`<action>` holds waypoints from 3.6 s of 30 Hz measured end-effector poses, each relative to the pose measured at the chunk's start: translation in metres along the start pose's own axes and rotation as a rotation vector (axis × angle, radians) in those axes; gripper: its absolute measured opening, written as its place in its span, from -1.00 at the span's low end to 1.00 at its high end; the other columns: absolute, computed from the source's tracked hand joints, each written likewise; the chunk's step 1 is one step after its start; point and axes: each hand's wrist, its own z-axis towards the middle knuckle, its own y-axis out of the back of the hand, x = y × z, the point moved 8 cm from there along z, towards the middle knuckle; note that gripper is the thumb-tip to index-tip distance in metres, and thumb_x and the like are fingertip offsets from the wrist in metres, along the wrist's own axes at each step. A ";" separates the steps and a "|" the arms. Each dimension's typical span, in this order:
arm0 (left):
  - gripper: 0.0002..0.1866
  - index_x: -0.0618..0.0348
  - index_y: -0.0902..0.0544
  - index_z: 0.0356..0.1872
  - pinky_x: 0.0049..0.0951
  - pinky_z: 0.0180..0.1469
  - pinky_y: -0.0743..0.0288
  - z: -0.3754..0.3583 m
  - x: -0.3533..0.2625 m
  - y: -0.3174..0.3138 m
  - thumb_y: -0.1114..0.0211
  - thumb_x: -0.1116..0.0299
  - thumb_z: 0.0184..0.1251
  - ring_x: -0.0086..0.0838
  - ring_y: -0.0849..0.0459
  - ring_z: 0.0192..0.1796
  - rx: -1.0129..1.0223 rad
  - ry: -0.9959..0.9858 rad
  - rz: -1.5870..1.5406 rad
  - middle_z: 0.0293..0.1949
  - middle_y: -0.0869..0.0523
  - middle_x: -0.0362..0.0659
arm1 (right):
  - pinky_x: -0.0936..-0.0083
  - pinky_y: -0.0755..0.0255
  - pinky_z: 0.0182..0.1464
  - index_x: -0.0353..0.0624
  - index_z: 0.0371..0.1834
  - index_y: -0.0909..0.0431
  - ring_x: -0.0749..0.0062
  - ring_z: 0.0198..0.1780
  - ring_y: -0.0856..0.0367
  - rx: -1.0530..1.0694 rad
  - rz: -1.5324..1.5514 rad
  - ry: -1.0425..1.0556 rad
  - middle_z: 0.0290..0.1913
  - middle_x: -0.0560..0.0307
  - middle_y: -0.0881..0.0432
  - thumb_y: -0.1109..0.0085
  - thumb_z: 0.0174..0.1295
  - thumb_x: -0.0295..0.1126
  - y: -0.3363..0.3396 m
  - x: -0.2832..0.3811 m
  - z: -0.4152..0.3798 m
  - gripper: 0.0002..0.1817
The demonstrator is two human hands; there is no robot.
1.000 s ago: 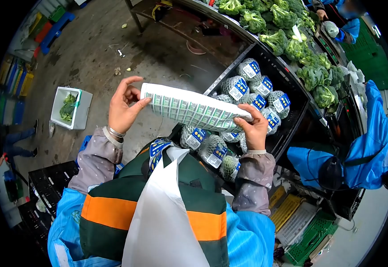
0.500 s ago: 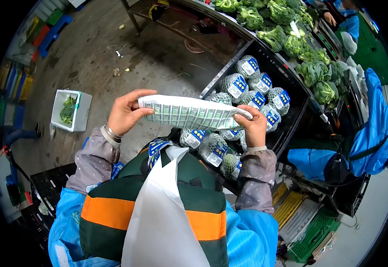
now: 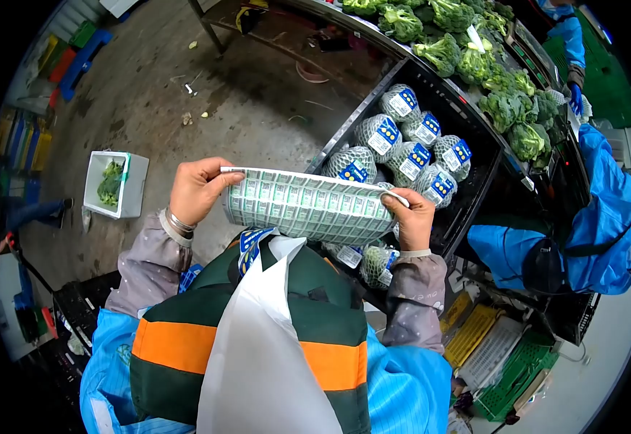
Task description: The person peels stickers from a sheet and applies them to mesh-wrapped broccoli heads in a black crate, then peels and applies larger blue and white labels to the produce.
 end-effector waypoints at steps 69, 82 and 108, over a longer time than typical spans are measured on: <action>-0.80 0.41 -0.61 -0.17 -0.62 -0.23 -0.45 -0.003 0.031 -0.060 -0.21 0.47 0.29 -0.66 -0.58 -0.29 -0.047 0.376 -0.255 -0.32 -0.70 -0.20 | 0.29 -0.42 -0.12 -0.17 -0.04 -0.26 0.11 -0.26 -0.56 -0.723 -0.489 -0.035 -0.26 -0.08 -0.52 -0.42 -0.24 -0.50 0.076 -0.115 0.219 -0.36; -0.79 0.42 -0.60 -0.15 -0.63 -0.23 -0.45 0.000 0.031 -0.070 -0.21 0.46 0.29 -0.67 -0.57 -0.30 -0.003 0.365 -0.245 -0.32 -0.70 -0.20 | 0.47 -0.47 -0.30 -0.22 -0.09 -0.32 0.42 -0.45 -0.60 -0.675 -0.544 -0.022 -0.43 0.07 -0.67 -0.46 -0.21 -0.45 0.148 -0.165 0.192 -0.41; -0.79 0.43 -0.60 -0.16 -0.64 -0.22 -0.44 0.006 0.033 -0.078 -0.20 0.46 0.30 -0.68 -0.56 -0.29 0.025 0.358 -0.224 -0.32 -0.69 -0.22 | 0.55 -0.47 -0.34 -0.25 -0.35 -0.69 0.49 -0.47 -0.59 -0.809 -0.336 -0.048 -0.44 0.12 -0.68 -0.39 -0.01 -0.26 0.286 -0.144 0.194 -0.73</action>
